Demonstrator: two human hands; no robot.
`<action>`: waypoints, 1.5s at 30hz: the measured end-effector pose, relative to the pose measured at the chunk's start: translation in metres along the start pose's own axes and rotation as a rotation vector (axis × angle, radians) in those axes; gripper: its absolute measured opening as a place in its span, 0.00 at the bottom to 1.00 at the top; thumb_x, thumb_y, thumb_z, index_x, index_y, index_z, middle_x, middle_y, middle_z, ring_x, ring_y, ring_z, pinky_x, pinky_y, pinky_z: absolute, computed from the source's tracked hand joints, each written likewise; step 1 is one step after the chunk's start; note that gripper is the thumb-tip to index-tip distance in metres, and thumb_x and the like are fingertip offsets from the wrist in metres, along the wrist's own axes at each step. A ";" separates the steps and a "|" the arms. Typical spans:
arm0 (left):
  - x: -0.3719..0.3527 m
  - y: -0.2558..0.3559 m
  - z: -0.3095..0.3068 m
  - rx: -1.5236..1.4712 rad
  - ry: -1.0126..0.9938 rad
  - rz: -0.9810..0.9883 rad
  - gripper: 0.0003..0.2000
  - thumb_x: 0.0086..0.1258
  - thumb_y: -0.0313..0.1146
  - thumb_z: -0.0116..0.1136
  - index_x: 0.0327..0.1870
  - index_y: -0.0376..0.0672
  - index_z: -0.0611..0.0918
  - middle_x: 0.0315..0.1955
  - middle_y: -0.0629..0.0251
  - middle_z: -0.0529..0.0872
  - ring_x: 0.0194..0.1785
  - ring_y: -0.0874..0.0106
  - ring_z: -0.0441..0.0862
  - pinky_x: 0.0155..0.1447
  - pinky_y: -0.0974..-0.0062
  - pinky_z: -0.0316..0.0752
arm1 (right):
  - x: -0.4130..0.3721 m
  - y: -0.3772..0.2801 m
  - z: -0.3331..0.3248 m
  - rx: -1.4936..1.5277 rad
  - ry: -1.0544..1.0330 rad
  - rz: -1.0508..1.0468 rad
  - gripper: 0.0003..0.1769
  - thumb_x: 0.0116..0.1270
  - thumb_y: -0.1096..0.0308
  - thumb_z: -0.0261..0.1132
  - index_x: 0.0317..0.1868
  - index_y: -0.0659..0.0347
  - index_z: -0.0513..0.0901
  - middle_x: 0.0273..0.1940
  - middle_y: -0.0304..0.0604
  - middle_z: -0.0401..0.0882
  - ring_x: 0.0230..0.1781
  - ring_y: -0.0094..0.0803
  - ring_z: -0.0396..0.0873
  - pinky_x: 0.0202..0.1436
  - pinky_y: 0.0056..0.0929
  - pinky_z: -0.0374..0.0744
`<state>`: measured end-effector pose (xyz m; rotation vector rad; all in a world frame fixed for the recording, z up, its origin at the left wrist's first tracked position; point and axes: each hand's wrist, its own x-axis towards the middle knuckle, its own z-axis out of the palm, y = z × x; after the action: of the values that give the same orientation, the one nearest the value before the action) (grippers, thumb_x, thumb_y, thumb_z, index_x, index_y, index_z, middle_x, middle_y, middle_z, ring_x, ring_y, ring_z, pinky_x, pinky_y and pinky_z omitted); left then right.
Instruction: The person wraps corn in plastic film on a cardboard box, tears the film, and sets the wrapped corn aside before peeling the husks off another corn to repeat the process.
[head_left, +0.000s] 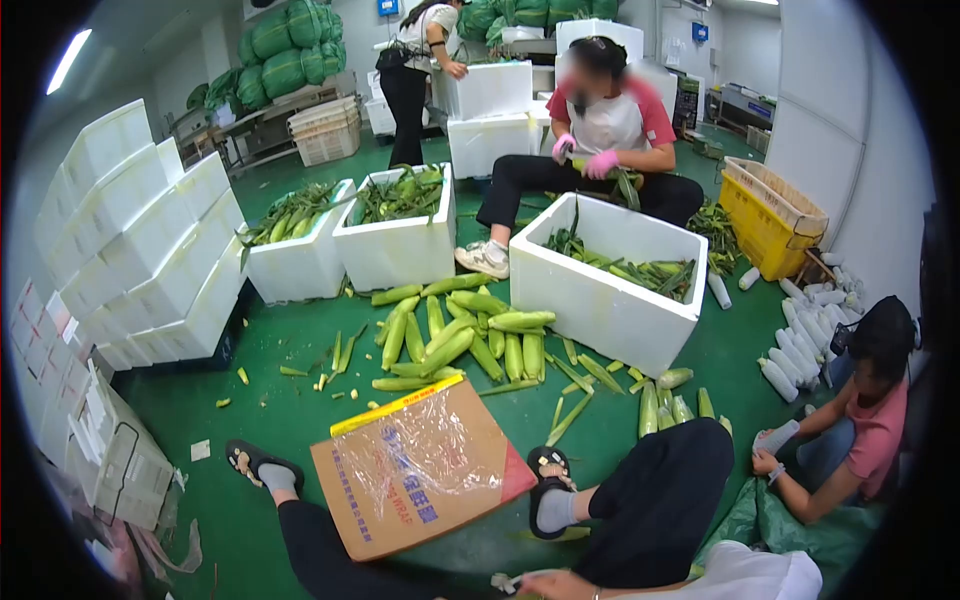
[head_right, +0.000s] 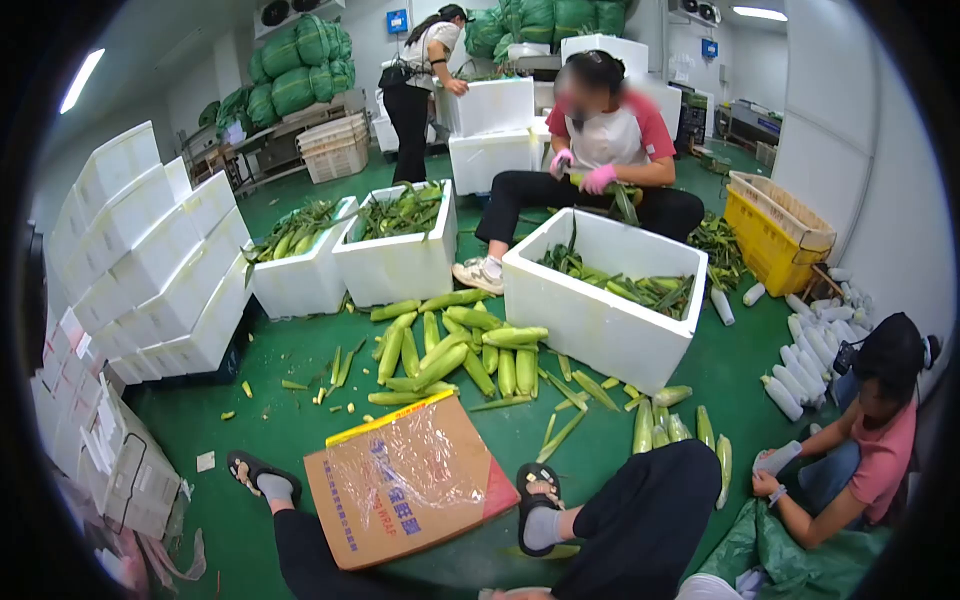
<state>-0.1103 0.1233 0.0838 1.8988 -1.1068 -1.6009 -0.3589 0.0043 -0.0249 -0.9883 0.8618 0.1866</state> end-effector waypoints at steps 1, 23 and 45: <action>0.003 0.012 0.005 0.052 0.102 0.009 0.17 0.62 0.45 0.66 0.28 0.36 0.85 0.19 0.62 0.82 0.24 0.75 0.77 0.25 0.71 0.70 | 0.003 -0.014 0.003 0.220 0.090 -0.008 0.23 0.73 0.51 0.57 0.45 0.67 0.82 0.43 0.50 0.83 0.47 0.37 0.79 0.54 0.34 0.74; 0.346 0.177 0.120 -0.749 -0.379 -0.014 0.18 0.66 0.40 0.64 0.46 0.32 0.79 0.38 0.60 0.85 0.41 0.69 0.83 0.47 0.72 0.78 | 0.053 -0.102 -0.181 1.119 0.703 -0.524 0.06 0.56 0.71 0.66 0.31 0.54 0.75 0.22 0.31 0.71 0.17 0.22 0.71 0.17 0.19 0.68; 0.145 -0.048 -0.118 0.089 1.081 -0.281 0.24 0.62 0.35 0.69 0.53 0.32 0.73 0.40 0.55 0.79 0.41 0.66 0.79 0.41 0.70 0.76 | 0.422 -0.251 -0.381 -0.546 1.121 -0.065 0.41 0.53 0.43 0.72 0.53 0.73 0.76 0.46 0.56 0.83 0.48 0.47 0.82 0.48 0.40 0.79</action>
<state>0.0199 0.0181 -0.0122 2.5129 -0.4375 -0.4003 -0.1621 -0.5368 -0.2588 -1.6640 1.8510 -0.2426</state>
